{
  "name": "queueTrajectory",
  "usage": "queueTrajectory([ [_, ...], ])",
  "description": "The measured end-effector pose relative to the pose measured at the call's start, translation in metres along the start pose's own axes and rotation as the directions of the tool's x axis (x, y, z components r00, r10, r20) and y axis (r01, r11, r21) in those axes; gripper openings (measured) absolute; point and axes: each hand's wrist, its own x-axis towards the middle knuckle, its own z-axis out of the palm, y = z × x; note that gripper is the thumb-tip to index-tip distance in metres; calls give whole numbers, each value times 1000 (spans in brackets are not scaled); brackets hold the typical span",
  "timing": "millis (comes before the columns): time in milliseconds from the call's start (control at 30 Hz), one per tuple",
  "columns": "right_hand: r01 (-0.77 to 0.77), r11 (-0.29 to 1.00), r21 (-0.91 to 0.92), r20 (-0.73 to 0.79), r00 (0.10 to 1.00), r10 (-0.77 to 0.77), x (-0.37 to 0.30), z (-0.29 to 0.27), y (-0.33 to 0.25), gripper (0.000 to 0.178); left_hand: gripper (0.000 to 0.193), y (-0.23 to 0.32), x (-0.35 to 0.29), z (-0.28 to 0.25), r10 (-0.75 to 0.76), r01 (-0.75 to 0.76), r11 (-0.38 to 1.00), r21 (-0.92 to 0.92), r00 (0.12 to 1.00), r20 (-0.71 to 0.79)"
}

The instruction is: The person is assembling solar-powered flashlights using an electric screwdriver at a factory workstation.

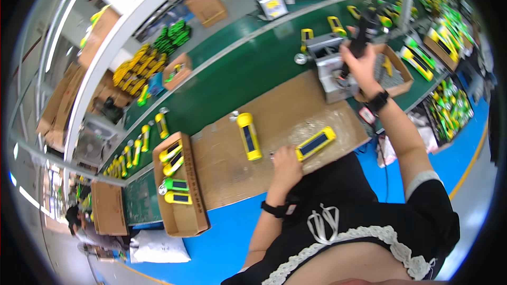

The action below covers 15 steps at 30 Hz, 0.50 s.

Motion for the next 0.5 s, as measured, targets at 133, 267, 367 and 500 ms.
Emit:
queueTrajectory([
  [133,-22,1000,10,27,999,21,8,-5,12,35,57,7,4,-7,12,-11,1000,-3,999,42],
  [267,-23,987,-161,88,995,38,5,-13,13,37,57,9,3,-6,27,-25,999,-24,997,73],
  [367,-135,982,-130,123,981,151,5,-9,7,37,58,10,3,-3,40,-39,999,-19,996,79],
  [500,-206,975,-81,242,945,220,-9,-5,-7,48,59,14,6,-2,56,-53,997,-62,997,55],
])
